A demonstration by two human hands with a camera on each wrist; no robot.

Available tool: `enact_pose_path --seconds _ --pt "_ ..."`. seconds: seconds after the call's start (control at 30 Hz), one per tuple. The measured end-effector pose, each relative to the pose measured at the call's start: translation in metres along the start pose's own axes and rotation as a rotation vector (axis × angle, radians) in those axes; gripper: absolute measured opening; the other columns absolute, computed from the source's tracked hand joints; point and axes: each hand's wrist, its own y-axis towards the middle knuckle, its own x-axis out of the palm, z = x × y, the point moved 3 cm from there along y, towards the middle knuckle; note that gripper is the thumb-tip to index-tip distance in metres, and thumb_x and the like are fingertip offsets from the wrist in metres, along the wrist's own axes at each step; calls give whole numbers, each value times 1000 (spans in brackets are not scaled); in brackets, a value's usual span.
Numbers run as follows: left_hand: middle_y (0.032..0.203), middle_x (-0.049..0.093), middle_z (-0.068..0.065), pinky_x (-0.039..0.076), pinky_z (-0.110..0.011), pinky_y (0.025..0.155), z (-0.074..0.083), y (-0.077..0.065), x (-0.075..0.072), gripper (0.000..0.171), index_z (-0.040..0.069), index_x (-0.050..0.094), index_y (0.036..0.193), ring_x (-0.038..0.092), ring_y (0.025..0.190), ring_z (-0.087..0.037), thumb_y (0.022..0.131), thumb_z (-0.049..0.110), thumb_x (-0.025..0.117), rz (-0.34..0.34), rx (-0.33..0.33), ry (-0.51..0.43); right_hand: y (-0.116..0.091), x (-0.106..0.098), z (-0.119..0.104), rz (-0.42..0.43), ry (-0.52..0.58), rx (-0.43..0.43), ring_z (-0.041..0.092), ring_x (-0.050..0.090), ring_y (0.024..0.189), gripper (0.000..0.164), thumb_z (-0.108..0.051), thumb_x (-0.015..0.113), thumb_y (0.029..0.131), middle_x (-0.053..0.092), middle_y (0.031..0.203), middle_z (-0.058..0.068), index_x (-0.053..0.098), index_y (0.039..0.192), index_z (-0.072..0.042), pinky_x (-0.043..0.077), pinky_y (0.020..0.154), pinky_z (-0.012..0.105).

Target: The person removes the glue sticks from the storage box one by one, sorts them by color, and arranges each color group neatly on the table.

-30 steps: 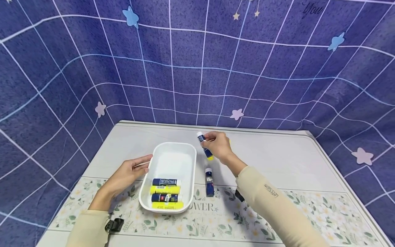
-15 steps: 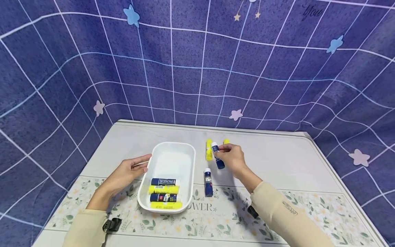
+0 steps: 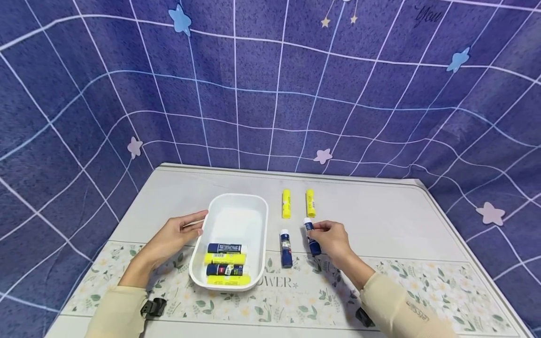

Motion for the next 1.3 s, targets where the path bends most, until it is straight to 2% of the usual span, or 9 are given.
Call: enact_pose_path --seconds 0.2,0.33,0.57,0.77,0.9,1.03,1.17,1.3 --pt "160 41 -27 55 -25 105 1 0 -1 57 4 38 159 49 143 -42 105 10 57 -7 1 4 -4 -2 13 3 -31 18 17 66 82 25 -14 77 90 71 97 11 72 110 0 55 65 25" --pt "160 41 -27 55 -25 105 1 1 -1 58 3 38 159 48 143 -43 105 9 57 -7 -2 0 -6 0 17 5 -86 -4 17 67 80 24 -16 78 88 70 95 10 73 106 -1 56 64 26" --pt "160 41 -28 55 -24 105 0 1 -1 58 1 37 159 46 145 -44 104 7 57 -7 -2 7 -8 7 17 26 -208 -58 16 62 72 24 -19 81 86 69 86 7 73 100 -2 51 59 25" --pt "159 42 -29 55 -24 104 0 1 -1 58 0 37 159 46 145 -44 104 6 57 -10 2 7 -11 11 14 20 -244 -77 15 62 68 22 -18 82 84 70 82 7 71 96 -2 50 56 24" --pt "160 41 -28 55 -23 105 0 2 -1 59 1 37 159 46 145 -44 104 7 57 -7 4 9 -12 11 12 11 -257 -94 14 63 66 22 -18 82 84 72 81 6 72 94 -2 51 54 23" --pt "160 41 -28 55 -24 105 1 2 0 59 1 37 159 46 145 -43 104 7 58 -5 -2 14 -10 5 11 -14 -258 -85 15 64 66 23 -23 79 89 72 80 7 73 95 -2 51 55 24" --pt "160 41 -28 55 -23 105 1 2 0 59 2 37 159 47 145 -43 104 7 58 -2 -9 18 -5 -8 6 -29 -210 -54 18 68 70 28 -30 73 95 73 84 11 73 99 -2 54 59 26" --pt "159 42 -28 54 -22 105 1 2 -1 59 3 38 159 47 144 -43 104 8 58 0 -5 21 4 -23 -10 -24 -145 -66 21 71 75 31 -31 72 96 75 92 15 73 104 -2 54 62 24"
